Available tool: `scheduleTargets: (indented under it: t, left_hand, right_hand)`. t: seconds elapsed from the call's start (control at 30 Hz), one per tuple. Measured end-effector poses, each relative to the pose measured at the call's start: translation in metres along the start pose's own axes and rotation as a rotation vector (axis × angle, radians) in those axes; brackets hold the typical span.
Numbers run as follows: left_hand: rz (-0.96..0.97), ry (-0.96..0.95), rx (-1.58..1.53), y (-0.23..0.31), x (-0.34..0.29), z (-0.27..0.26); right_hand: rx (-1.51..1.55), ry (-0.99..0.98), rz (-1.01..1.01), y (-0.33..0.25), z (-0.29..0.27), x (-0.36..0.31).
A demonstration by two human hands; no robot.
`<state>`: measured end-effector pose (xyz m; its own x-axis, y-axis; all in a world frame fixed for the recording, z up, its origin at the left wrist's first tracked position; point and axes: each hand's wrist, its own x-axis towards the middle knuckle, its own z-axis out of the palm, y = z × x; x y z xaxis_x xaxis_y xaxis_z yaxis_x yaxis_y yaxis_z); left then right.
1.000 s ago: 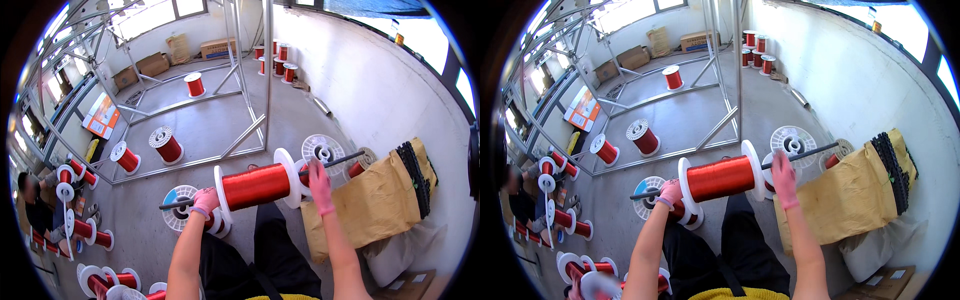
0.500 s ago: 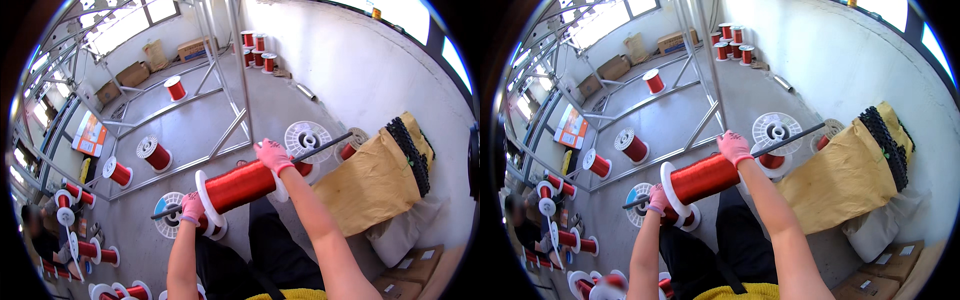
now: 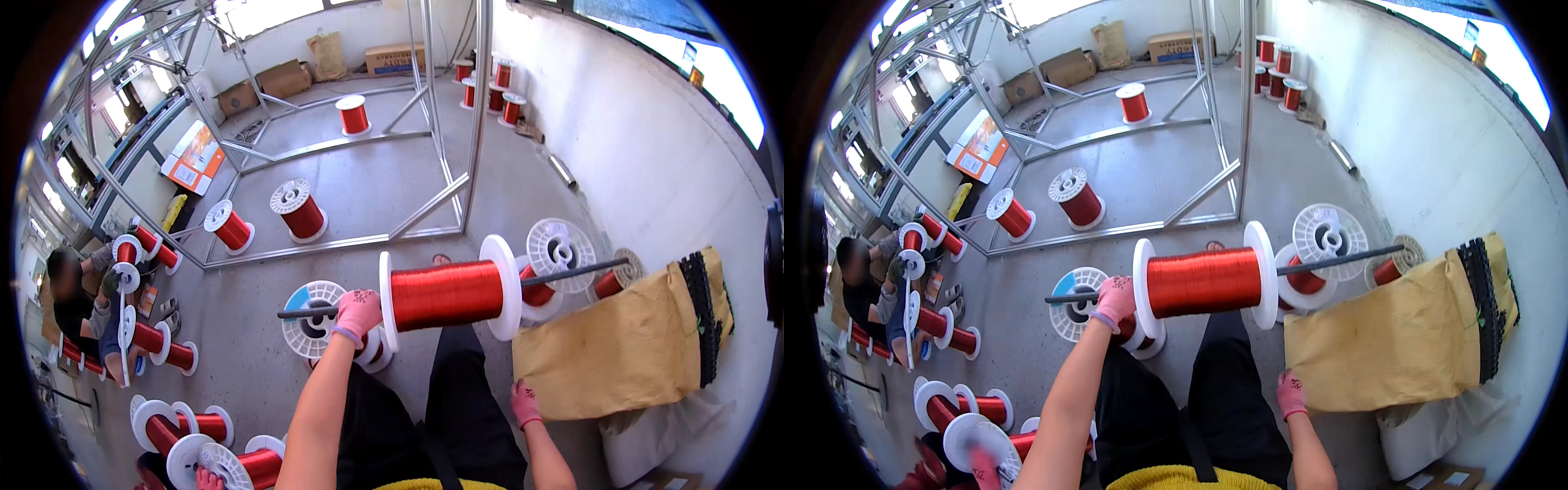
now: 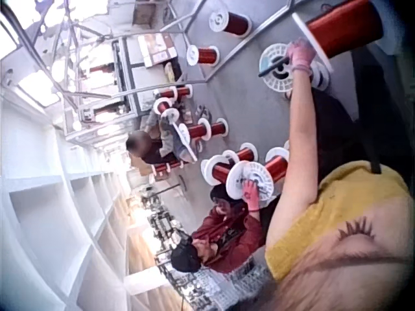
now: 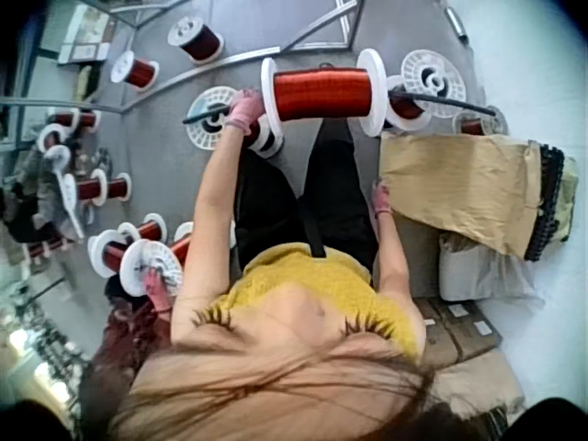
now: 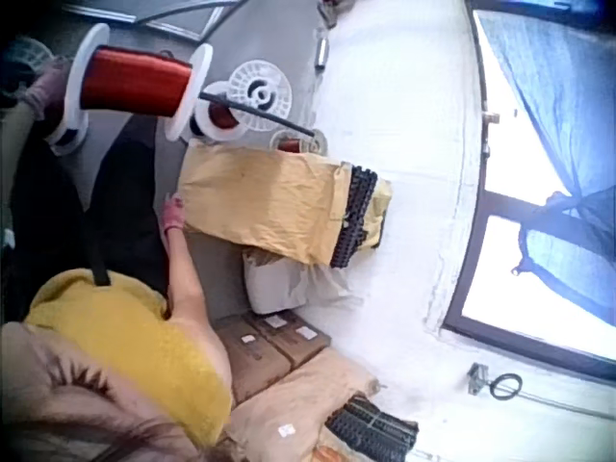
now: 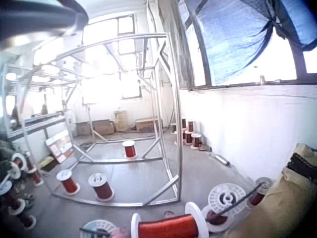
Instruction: The person slides wire spools onto a metal rod and places the assembly on the floor while sitting in the assembly area.
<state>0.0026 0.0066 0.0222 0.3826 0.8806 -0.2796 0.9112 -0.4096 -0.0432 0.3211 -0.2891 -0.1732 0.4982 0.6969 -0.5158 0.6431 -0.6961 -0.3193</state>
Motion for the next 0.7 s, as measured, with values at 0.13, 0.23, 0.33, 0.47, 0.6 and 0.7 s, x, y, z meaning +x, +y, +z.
scheduleTargets:
  t: [0.13,0.23,0.33,0.47,0.6,0.7]
  left_hand:
    - [-0.029,0.024,-0.074,-0.001,0.001,-0.002]
    - [-0.017,0.038,-0.077,0.0,0.007,0.003]
    - [-0.01,0.032,-0.089,0.004,0.004,-0.001]
    - [-0.035,0.037,-0.079,-0.001,0.002,0.002]
    - [-0.013,0.047,-0.086,0.005,0.0,-0.005]
    - [-0.026,0.054,-0.076,0.008,0.002,-0.006]
  right_hand:
    - [-0.067,0.337,-0.29,-0.017,-0.026,0.023]
    - [-0.007,0.374,-0.325,-0.024,-0.043,0.027]
    - [0.052,0.349,-0.362,-0.023,-0.042,0.021]
    - [0.286,0.21,-0.144,-0.062,-0.068,-0.013]
    - [0.355,0.289,-0.122,-0.059,-0.074,-0.001]
    - [0.59,0.408,-0.27,-0.078,-0.104,0.024]
